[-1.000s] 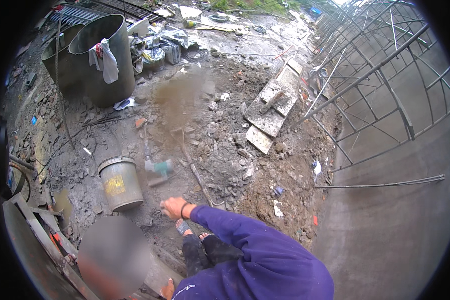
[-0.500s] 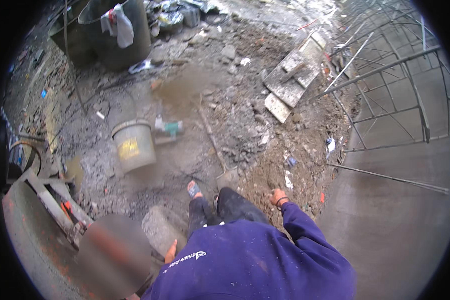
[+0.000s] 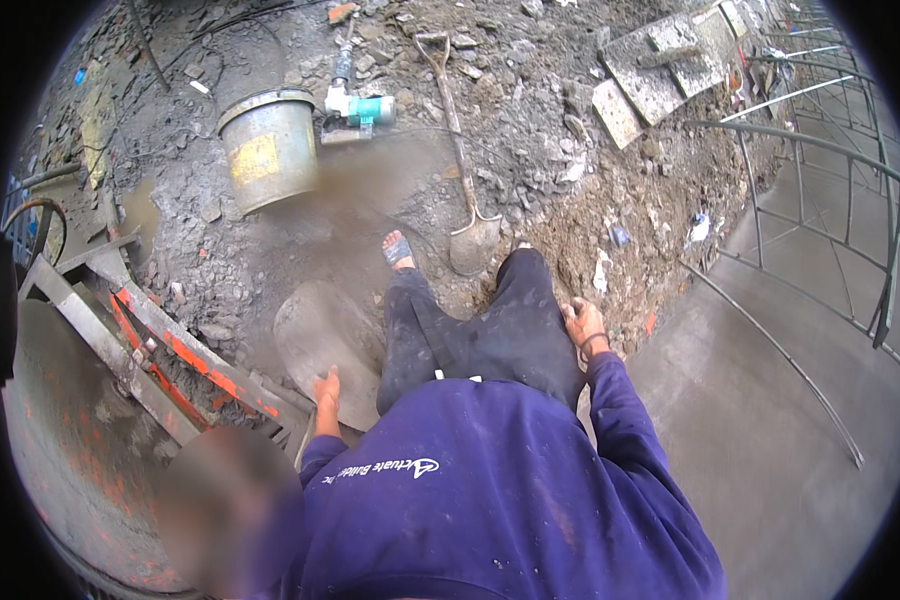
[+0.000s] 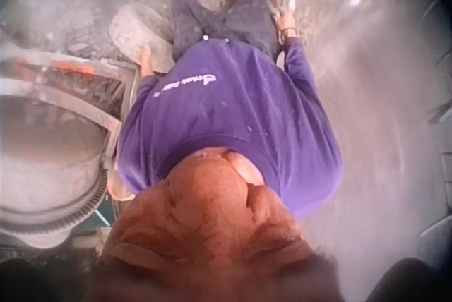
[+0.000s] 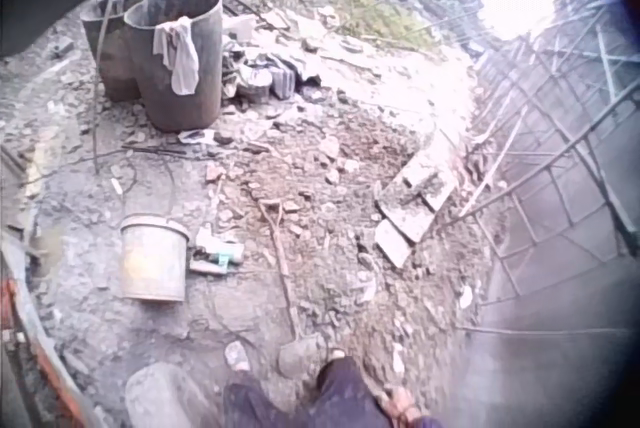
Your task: The person uses a handheld angle grinder to smooth a large cylindrical concrete object on the ground. They reposition the object and continue grinding different sections, then use a crowbar to move the object and clear surrounding debris.
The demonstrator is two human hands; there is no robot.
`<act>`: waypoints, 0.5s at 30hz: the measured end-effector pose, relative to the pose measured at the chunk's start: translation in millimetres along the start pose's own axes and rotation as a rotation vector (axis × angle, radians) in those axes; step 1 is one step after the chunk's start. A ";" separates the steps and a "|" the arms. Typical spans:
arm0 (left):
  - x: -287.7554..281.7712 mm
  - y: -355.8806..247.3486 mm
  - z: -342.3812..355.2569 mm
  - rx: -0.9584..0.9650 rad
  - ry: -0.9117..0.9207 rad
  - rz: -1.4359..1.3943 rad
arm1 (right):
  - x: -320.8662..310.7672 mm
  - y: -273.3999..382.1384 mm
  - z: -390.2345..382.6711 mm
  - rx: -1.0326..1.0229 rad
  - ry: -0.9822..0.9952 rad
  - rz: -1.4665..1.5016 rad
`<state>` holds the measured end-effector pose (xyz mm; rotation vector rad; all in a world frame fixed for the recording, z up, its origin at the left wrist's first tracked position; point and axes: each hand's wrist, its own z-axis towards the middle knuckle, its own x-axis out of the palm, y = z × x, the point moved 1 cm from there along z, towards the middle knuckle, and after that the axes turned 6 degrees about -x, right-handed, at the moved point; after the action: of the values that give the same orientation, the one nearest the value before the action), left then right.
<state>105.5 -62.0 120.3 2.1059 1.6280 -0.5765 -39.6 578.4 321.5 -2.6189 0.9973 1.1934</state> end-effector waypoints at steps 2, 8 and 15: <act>5.3 -37.6 -4.3 0.131 -0.042 -0.057 | -3.5 12.0 8.0 -0.150 -0.055 -0.067; 62.8 -173.3 -39.9 0.484 0.070 -0.130 | 6.1 34.4 36.6 -0.293 -0.002 -0.189; 165.3 -244.9 -76.0 0.373 0.281 -0.113 | 9.3 -6.8 157.3 -0.277 0.143 0.039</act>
<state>-88.7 168.6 73.8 2.4648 1.9262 -0.6907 -131.9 632.0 205.3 -2.9482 0.9720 1.2496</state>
